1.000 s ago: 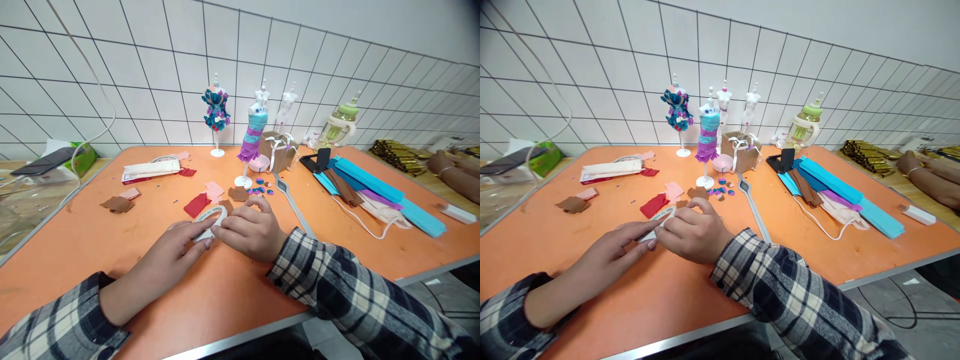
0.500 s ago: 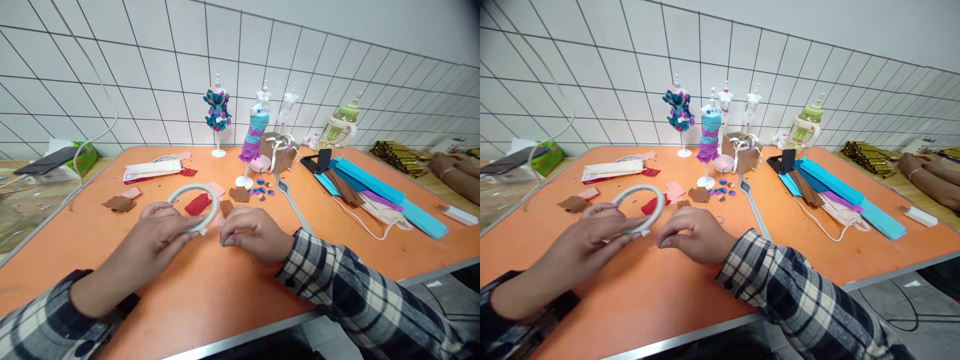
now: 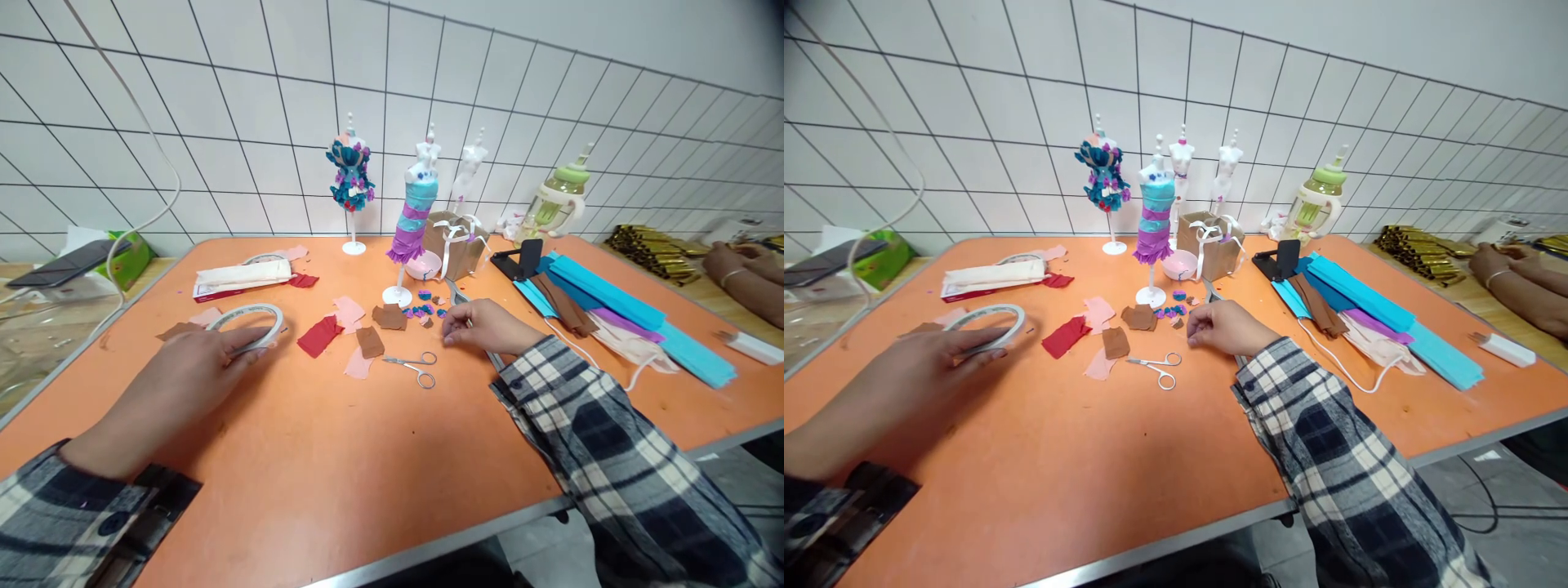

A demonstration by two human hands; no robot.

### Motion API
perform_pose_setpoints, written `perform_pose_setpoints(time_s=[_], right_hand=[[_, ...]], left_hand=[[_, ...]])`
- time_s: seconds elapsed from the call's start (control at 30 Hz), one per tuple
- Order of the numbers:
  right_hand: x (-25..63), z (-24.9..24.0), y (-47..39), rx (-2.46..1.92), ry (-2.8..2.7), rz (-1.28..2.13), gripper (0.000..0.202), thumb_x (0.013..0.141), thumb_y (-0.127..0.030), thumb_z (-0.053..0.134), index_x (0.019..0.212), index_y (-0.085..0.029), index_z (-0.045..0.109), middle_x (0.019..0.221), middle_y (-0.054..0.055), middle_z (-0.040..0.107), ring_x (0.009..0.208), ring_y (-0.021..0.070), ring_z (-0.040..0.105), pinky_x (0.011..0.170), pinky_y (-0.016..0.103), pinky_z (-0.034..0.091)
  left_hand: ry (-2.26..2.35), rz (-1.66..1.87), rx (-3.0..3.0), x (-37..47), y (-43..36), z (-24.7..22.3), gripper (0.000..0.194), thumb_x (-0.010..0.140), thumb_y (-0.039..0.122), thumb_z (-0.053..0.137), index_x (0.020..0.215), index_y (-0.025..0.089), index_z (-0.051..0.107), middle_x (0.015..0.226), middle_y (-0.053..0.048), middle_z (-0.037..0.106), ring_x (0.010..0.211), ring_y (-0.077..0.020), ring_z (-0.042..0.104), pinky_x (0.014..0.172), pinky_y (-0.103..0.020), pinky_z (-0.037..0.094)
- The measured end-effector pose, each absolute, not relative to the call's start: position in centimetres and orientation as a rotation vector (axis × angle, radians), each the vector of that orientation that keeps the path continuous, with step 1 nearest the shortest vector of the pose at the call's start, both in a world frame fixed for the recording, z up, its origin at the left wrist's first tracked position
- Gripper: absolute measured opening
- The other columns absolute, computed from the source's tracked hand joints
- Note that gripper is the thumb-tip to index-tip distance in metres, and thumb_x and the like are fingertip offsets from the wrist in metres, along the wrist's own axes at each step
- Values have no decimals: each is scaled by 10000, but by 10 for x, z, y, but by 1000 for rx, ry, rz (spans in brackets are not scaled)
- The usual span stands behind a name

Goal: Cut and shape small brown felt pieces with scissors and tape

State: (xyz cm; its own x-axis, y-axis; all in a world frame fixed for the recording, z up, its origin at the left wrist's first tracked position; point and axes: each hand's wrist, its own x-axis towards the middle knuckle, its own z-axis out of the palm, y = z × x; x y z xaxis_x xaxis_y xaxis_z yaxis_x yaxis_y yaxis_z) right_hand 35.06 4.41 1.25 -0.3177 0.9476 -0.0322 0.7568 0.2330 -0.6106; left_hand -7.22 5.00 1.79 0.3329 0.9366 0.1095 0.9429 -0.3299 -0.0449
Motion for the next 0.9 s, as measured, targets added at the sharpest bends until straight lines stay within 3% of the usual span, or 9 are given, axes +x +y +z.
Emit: perform_pose_setpoints(time_s=[0.2, 0.4, 0.53, 0.73, 0.9], right_hand=[[355, 12, 46, -1721, -2384, 557, 111, 810, -203, 669, 829, -222, 777, 923, 20, 760, 852, 185, 666, 755, 281, 468], [353, 16, 41, -1837, -2355, 458, 110, 835, -224, 644, 906, -227, 727, 846, 2, 738, 783, 172, 646, 649, 267, 413], [355, 15, 41, -1890, -2331, 475, 225, 824, -230, 682, 1050, -219, 680, 836, 3, 718, 785, 174, 644, 649, 264, 403], [358, 11, 41, -1953, -2228, 506, 444, 790, -256, 736, 1213, -215, 605, 901, 20, 716, 795, 186, 649, 667, 274, 430], [359, 10, 42, -1847, -2184, 450, 220, 869, -283, 640, 1071, -226, 705, 955, 33, 739, 837, 186, 652, 707, 289, 439]], left_hand=[[-1896, -27, -2516, -73, 50, 11, 519, 975, 548, 318, 1423, 381, 518, 1209, -41, 732, 951, -313, 684, 691, -342, 459], [-1945, 34, -2541, -68, 48, 15, 530, 959, 555, 330, 1402, 358, 545, 1149, -54, 748, 907, -310, 693, 663, -344, 473], [-1880, 6, -2615, -64, 46, 17, 473, 921, 484, 401, 1275, 296, 651, 1198, -60, 733, 976, -301, 682, 684, -331, 478], [-1879, -34, -2647, -58, 42, 21, 506, 942, 538, 402, 1328, 267, 589, 1032, -72, 749, 859, -291, 678, 622, -321, 452], [-1866, -86, -2644, -53, 40, 22, 480, 939, 549, 419, 1251, 257, 638, 1033, -74, 744, 878, -286, 680, 634, -319, 467]])
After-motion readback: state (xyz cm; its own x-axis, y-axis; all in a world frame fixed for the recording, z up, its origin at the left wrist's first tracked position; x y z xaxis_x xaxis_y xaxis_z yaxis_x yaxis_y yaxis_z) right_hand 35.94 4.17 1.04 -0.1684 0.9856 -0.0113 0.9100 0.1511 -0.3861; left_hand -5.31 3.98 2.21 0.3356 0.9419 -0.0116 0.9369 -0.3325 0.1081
